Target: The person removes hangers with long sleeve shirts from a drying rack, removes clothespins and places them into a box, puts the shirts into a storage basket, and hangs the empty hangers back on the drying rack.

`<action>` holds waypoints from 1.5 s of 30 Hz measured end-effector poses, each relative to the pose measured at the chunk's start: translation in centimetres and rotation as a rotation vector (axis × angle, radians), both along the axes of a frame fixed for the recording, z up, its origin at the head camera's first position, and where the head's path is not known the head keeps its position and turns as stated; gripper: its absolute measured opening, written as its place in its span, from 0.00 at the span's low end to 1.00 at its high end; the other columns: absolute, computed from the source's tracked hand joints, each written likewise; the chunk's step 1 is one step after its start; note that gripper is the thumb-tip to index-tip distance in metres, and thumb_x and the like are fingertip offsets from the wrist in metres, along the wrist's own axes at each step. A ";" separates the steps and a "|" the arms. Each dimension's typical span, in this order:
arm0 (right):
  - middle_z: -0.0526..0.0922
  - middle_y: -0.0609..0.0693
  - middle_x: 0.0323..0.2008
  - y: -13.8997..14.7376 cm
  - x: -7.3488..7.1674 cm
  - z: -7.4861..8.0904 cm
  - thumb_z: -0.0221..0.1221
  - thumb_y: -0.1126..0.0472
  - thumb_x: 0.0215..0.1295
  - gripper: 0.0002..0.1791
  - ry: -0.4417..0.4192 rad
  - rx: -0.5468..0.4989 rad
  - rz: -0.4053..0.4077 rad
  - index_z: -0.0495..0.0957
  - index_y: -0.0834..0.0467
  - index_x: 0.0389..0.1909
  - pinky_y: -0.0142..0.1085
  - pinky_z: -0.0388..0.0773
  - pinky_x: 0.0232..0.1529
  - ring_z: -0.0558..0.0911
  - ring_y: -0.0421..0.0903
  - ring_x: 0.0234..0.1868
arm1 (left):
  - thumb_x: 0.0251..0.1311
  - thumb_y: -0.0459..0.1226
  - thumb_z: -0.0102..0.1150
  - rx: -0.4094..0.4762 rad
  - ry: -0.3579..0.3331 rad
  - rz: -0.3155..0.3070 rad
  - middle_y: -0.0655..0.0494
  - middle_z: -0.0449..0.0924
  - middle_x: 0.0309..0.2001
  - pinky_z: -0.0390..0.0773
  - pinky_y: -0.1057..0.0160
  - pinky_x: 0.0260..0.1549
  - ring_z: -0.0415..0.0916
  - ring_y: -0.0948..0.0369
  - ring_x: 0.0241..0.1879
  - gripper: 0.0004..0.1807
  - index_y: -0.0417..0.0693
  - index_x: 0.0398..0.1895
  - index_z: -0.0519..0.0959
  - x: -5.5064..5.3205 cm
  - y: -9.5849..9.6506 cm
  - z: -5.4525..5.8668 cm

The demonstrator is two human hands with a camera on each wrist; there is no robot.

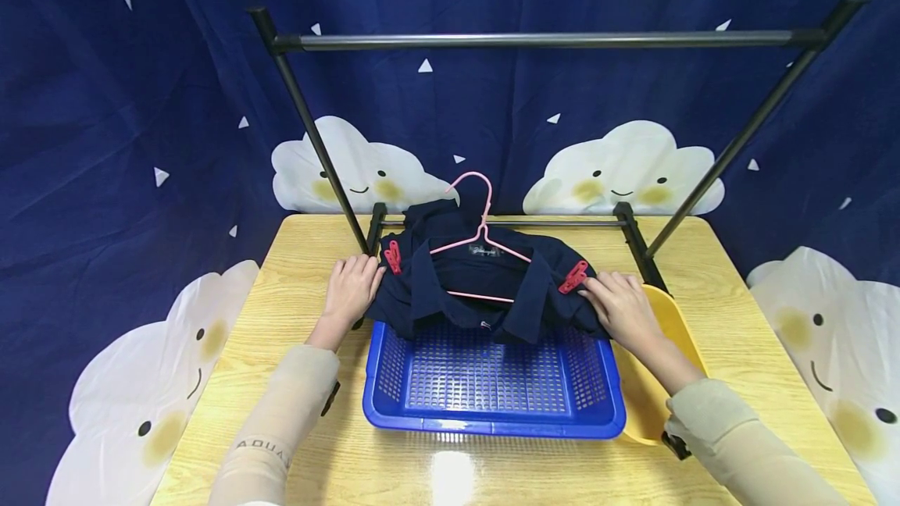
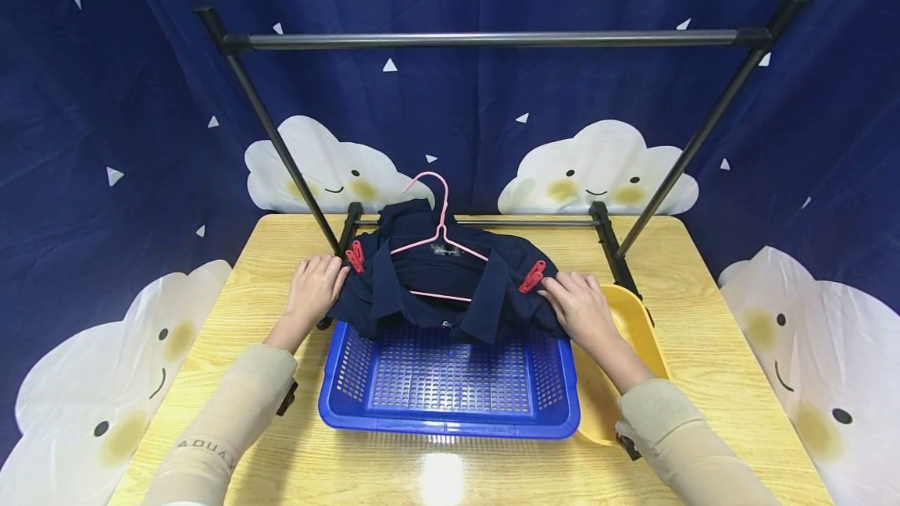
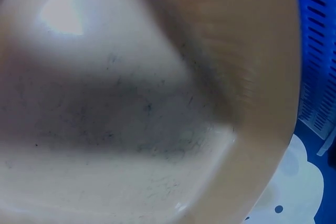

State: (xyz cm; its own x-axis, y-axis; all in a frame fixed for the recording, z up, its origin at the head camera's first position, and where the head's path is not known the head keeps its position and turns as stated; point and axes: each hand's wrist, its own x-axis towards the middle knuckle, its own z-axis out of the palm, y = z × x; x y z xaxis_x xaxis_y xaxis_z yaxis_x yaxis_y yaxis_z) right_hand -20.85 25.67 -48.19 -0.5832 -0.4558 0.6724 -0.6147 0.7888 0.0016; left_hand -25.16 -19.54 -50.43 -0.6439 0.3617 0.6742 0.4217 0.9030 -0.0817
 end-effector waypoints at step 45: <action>0.77 0.55 0.36 -0.4 -2.2 3.9 0.50 0.38 0.58 0.26 -0.129 0.129 -0.073 0.75 0.58 0.38 0.50 0.63 0.46 0.75 0.55 0.42 | 0.66 0.45 0.38 0.033 0.093 -0.008 0.46 0.68 0.26 0.65 0.52 0.29 0.67 0.48 0.28 0.18 0.40 0.28 0.67 -0.3 0.2 -0.6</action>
